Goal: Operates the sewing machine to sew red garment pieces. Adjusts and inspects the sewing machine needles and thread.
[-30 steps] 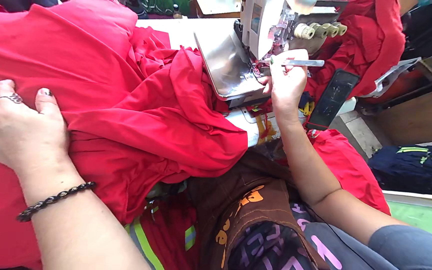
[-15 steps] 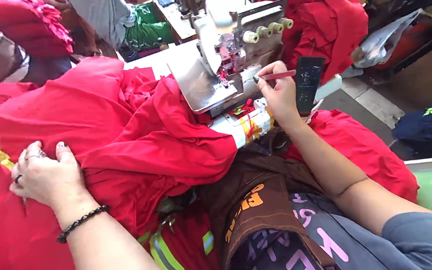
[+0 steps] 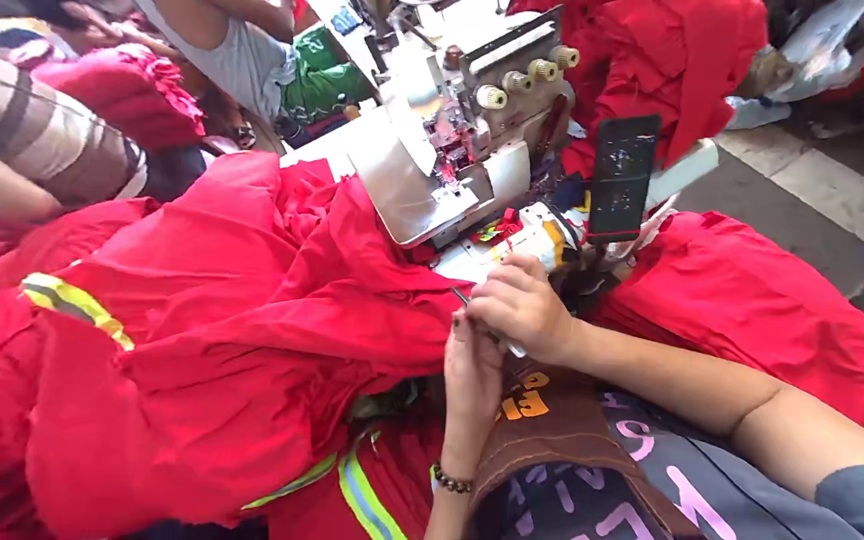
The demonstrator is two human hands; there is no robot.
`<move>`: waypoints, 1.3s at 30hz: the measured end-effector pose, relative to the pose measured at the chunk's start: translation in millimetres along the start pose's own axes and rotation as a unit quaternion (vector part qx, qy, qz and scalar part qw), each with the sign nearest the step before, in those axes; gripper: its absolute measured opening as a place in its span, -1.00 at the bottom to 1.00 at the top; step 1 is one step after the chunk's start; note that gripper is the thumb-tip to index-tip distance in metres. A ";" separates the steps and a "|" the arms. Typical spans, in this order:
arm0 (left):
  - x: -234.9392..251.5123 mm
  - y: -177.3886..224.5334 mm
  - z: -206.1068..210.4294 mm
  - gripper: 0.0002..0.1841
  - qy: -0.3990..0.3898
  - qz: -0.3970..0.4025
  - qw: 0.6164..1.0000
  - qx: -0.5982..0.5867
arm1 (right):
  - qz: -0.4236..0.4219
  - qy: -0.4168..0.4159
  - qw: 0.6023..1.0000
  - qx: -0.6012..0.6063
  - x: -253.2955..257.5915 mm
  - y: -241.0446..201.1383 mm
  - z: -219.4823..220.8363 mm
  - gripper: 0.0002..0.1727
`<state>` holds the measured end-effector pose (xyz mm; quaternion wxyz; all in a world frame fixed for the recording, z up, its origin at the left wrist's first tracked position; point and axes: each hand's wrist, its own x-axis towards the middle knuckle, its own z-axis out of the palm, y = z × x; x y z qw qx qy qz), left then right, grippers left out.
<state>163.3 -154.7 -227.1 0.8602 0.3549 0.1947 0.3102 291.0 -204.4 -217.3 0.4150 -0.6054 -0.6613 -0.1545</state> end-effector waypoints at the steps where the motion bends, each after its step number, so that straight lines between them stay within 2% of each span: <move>1: 4.0 0.8 3.8 -0.57 0.017 -0.029 0.998 -0.060 | -0.016 -0.030 0.999 -0.019 -0.4 0.5 4.6 -0.84; 3: 15.8 10.9 2.3 -0.57 0.092 -0.050 0.992 -0.074 | -0.023 -0.097 0.995 0.006 1.5 7.2 6.7 -0.78; 5: 29.2 24.4 -5.9 -0.61 0.150 -0.048 0.988 0.000 | -0.017 -0.159 0.983 0.086 6.0 16.9 2.8 -0.77; 7: 42.4 39.6 -15.2 -0.67 0.138 -0.030 0.985 0.101 | 0.002 -0.158 0.976 0.149 9.1 24.9 -1.6 -0.77; 10: 64.8 75.3 -22.4 -0.67 0.061 0.018 0.958 0.278 | 0.040 -0.101 0.984 0.139 6.4 47.6 -2.0 -0.76; 13: 88.3 110.9 -21.8 -0.63 0.019 0.091 0.870 0.484 | 0.101 -0.074 0.984 0.130 -7.9 82.6 9.7 -0.75; 15: 121.0 127.6 -26.0 -0.63 0.018 0.141 0.781 0.608 | 0.143 -0.071 0.981 0.113 -20.3 104.7 20.6 -0.71; 17: 151.7 137.3 -32.6 -0.69 -0.006 0.184 0.694 0.696 | 0.146 -0.055 0.986 0.060 -33.4 119.2 33.8 -0.72; 18: 163.9 138.4 -35.9 -0.72 -0.018 0.206 0.661 0.722 | 0.122 -0.046 0.991 0.022 -39.0 122.0 39.5 -0.74; 19: 174.1 138.7 -38.3 -0.76 -0.026 0.222 0.635 0.740 | 0.094 -0.044 0.995 -0.015 -43.2 123.0 43.9 -0.75; 21: 188.5 139.2 -39.2 -0.79 -0.028 0.227 0.610 0.758 | 0.060 -0.044 0.996 -0.056 -49.5 121.5 49.3 -0.75; 25: 208.9 143.6 -35.3 -0.78 -0.049 0.234 0.563 0.792 | 0.058 -0.036 0.996 -0.060 -52.8 120.8 51.3 -0.75; 30: 215.8 151.1 -13.6 -0.80 -0.111 0.200 0.513 0.827 | 0.057 -0.027 0.996 -0.064 -55.0 120.7 51.8 -0.75; 32: 217.6 152.8 -8.7 -0.79 -0.124 0.196 0.509 0.829 | 0.057 -0.027 0.996 -0.065 -54.6 120.4 52.1 -0.75; 37: 226.0 158.6 -13.0 -0.68 -0.175 0.146 0.572 0.788 | 0.051 -0.022 0.997 -0.062 -54.0 118.8 53.9 -0.76; 39: 226.9 162.2 -9.3 -0.69 -0.185 0.123 0.596 0.772 | 0.050 -0.018 0.996 -0.068 -55.1 119.3 54.4 -0.77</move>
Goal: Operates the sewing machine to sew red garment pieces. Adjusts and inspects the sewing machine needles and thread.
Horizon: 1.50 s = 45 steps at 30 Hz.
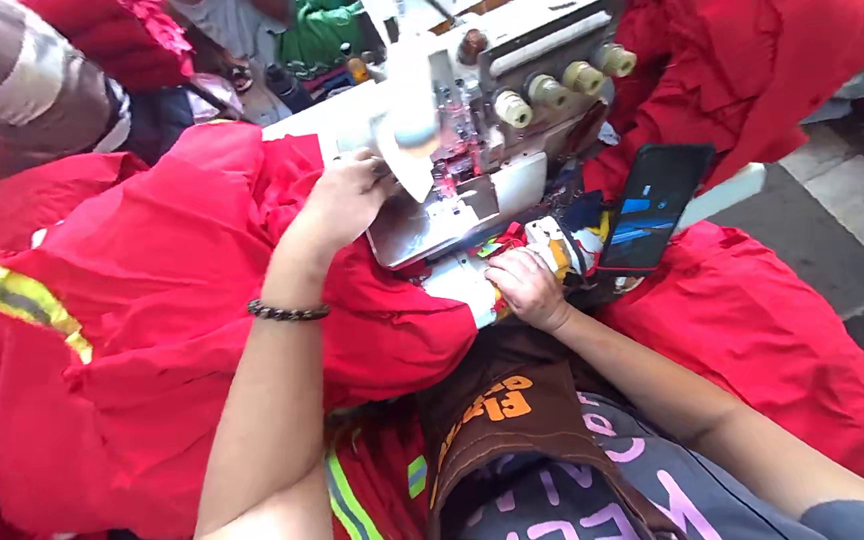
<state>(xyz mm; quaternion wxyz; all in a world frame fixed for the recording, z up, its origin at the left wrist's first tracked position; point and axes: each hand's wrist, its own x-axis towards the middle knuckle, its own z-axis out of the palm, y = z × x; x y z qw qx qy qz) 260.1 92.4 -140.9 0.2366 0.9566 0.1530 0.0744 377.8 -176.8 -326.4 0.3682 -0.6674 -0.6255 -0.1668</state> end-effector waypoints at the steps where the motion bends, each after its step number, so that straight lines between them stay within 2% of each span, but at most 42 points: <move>1: 1.1 2.6 -2.0 -0.73 -0.001 -0.013 1.000 -0.017 | 0.000 0.002 1.000 -0.002 -0.4 0.3 0.1 -0.77; 7: 14.1 -3.5 -5.5 -0.89 0.008 -0.095 0.991 -0.097 | -0.005 -0.001 1.000 0.003 0.0 0.7 -1.2 -0.77; 10: 18.4 -2.7 -7.4 -0.93 -0.009 -0.103 0.985 -0.139 | 0.000 0.000 1.000 0.009 0.8 0.9 -2.6 -0.77; 18: 28.2 3.1 -17.7 -0.92 -0.103 -0.157 0.960 -0.207 | -0.001 0.000 1.000 -0.004 1.6 0.7 -1.9 -0.75; 23: 37.3 2.3 -23.5 -0.91 -0.136 -0.183 0.950 -0.214 | 0.001 -0.001 1.000 -0.004 2.0 0.5 -1.5 -0.75; 31: 46.9 3.2 -24.7 -0.93 -0.153 -0.200 0.948 -0.195 | -0.003 0.001 1.000 -0.004 1.9 0.6 -1.5 -0.75; 41: 45.8 15.5 -23.1 -0.92 -0.150 -0.179 0.955 -0.181 | -0.002 0.002 1.000 -0.002 1.7 0.0 -2.1 -0.77; 45: 57.4 -24.7 -12.5 -0.94 -0.172 -0.152 0.956 -0.183 | -0.001 0.006 1.000 0.005 -0.5 1.1 0.5 -0.77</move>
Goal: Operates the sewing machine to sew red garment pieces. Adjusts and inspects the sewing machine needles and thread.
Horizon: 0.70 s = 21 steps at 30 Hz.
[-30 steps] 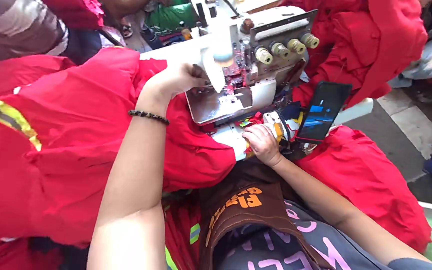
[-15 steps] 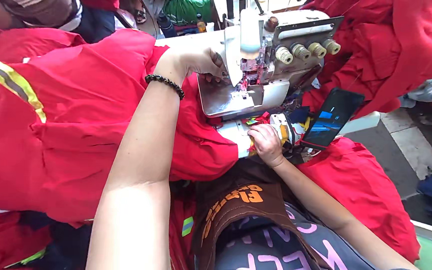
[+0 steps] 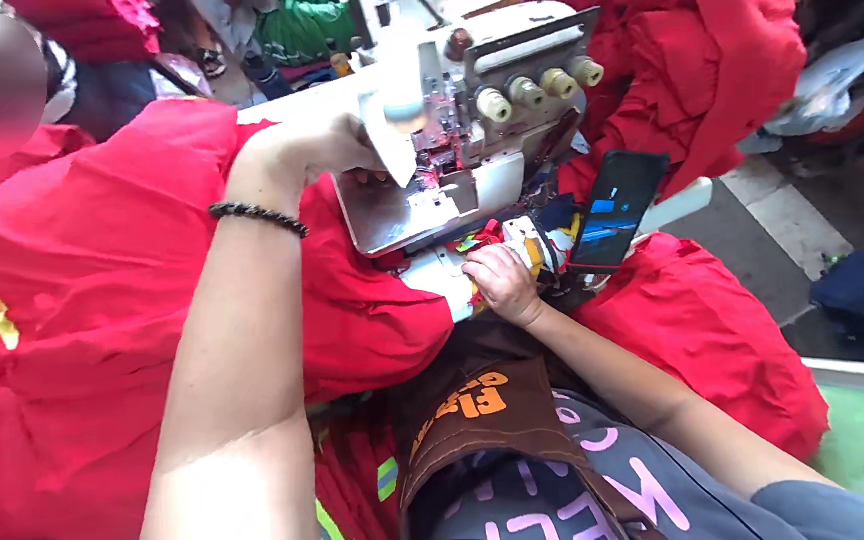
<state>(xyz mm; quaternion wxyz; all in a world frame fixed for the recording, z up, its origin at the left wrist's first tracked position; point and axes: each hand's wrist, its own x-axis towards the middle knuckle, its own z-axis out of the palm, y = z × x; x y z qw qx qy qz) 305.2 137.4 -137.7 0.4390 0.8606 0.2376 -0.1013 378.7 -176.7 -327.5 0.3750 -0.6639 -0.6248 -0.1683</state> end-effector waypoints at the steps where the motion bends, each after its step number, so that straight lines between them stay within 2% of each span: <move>1: 2.4 -3.3 -1.0 -0.89 -0.004 0.004 1.000 -0.003 | 0.001 -0.001 1.000 -0.002 -0.8 0.1 0.1 -0.77; 5: -3.2 -0.9 -2.5 -0.72 -0.005 0.027 0.999 -0.032 | 0.001 -0.005 1.000 0.000 1.0 -0.8 -1.7 -0.78; 9: -8.3 -0.6 -7.9 -0.80 0.005 -0.025 0.999 -0.041 | -0.001 -0.010 1.000 0.006 2.0 -1.8 -2.0 -0.78; 11: -13.2 0.9 -8.6 -0.83 0.005 -0.017 0.998 -0.054 | -0.004 -0.007 1.000 0.008 2.8 -2.2 -1.5 -0.78; 14: -36.8 34.6 8.6 -0.69 0.032 0.031 0.997 -0.069 | -0.003 -0.007 1.000 0.004 2.2 -1.8 -1.7 -0.78; 16: -48.4 54.4 18.0 -0.64 0.053 0.034 0.996 -0.062 | -0.002 -0.007 1.000 0.001 0.9 -0.9 -0.8 -0.77; 18: -51.6 58.5 18.0 -0.67 0.054 0.028 0.997 -0.048 | 0.001 -0.007 1.000 -0.001 0.4 -1.6 0.3 -0.76; 21: -43.2 49.3 11.9 -0.88 0.050 -0.019 0.999 0.004 | 0.001 -0.008 1.000 -0.006 1.8 -1.7 -0.9 -0.76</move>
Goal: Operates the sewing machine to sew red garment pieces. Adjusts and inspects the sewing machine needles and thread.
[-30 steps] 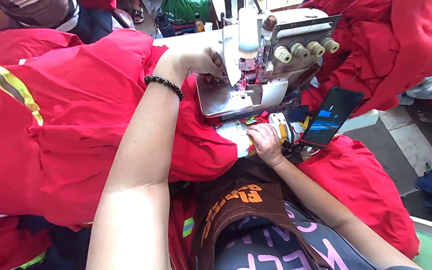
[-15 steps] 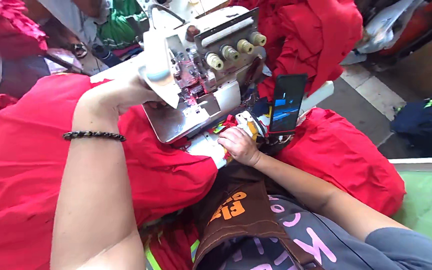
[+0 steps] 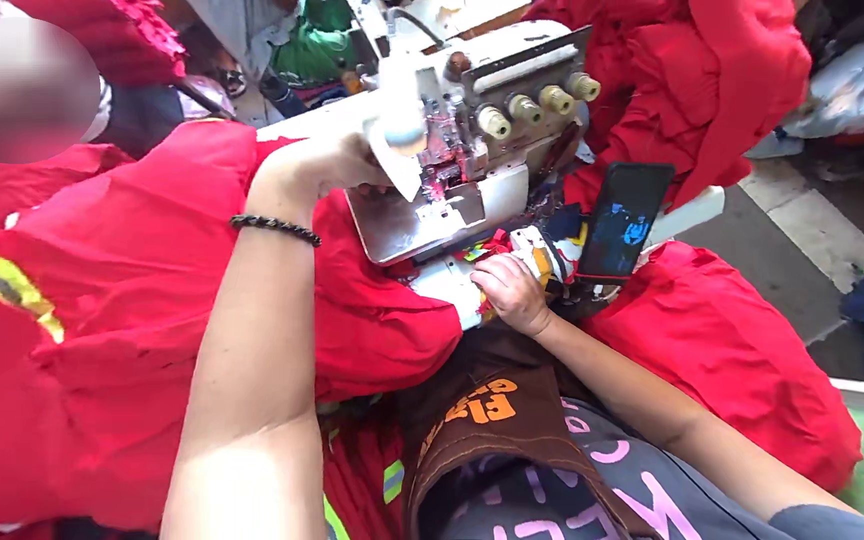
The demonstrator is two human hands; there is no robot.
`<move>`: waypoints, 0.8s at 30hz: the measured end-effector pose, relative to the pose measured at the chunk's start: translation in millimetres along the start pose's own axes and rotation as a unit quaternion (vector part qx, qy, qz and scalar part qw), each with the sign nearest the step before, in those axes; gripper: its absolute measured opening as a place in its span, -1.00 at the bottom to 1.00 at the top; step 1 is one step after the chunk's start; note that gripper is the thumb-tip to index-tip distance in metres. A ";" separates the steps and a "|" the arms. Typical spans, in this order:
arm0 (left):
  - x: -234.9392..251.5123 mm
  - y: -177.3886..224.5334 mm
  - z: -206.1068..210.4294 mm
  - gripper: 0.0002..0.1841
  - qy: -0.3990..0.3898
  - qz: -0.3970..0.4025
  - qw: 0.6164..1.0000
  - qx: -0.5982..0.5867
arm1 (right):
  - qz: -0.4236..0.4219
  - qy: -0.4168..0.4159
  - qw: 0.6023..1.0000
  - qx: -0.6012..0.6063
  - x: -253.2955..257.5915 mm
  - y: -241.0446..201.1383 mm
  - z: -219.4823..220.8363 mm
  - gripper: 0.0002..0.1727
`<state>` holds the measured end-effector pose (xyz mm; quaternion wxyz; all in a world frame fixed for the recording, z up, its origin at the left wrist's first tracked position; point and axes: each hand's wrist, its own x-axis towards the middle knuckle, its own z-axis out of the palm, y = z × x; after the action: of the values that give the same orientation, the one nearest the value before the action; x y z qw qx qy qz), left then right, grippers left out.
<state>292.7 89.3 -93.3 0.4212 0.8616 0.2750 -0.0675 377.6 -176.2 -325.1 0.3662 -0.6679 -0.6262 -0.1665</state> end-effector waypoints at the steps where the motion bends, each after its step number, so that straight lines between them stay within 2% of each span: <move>1: 3.2 -3.3 -1.7 -0.94 0.000 -0.011 1.000 0.024 | 0.000 0.001 1.000 -0.001 0.1 0.1 -0.2 -0.76; 7: 11.3 -41.7 -21.1 -0.92 0.020 -0.026 0.994 0.101 | -0.005 0.003 1.000 0.004 0.0 1.0 -1.6 -0.77; 13: -7.1 -73.5 -41.9 -0.78 0.099 -0.074 0.977 0.173 | -0.003 0.006 1.000 0.001 -1.0 1.2 -1.2 -0.76; 18: -25.9 -102.8 -57.7 -0.79 0.160 -0.114 0.950 0.244 | -0.004 0.005 1.000 0.000 -1.3 1.9 -0.7 -0.76; 24: -47.2 -138.1 -61.3 -0.79 0.184 -0.207 0.915 0.294 | -0.003 0.005 1.000 0.001 -0.9 1.3 -0.9 -0.76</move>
<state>172.6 184.5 -133.0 0.0673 0.8676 0.4875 -0.0718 378.9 -177.4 -325.4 0.3695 -0.6648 -0.6265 -0.1704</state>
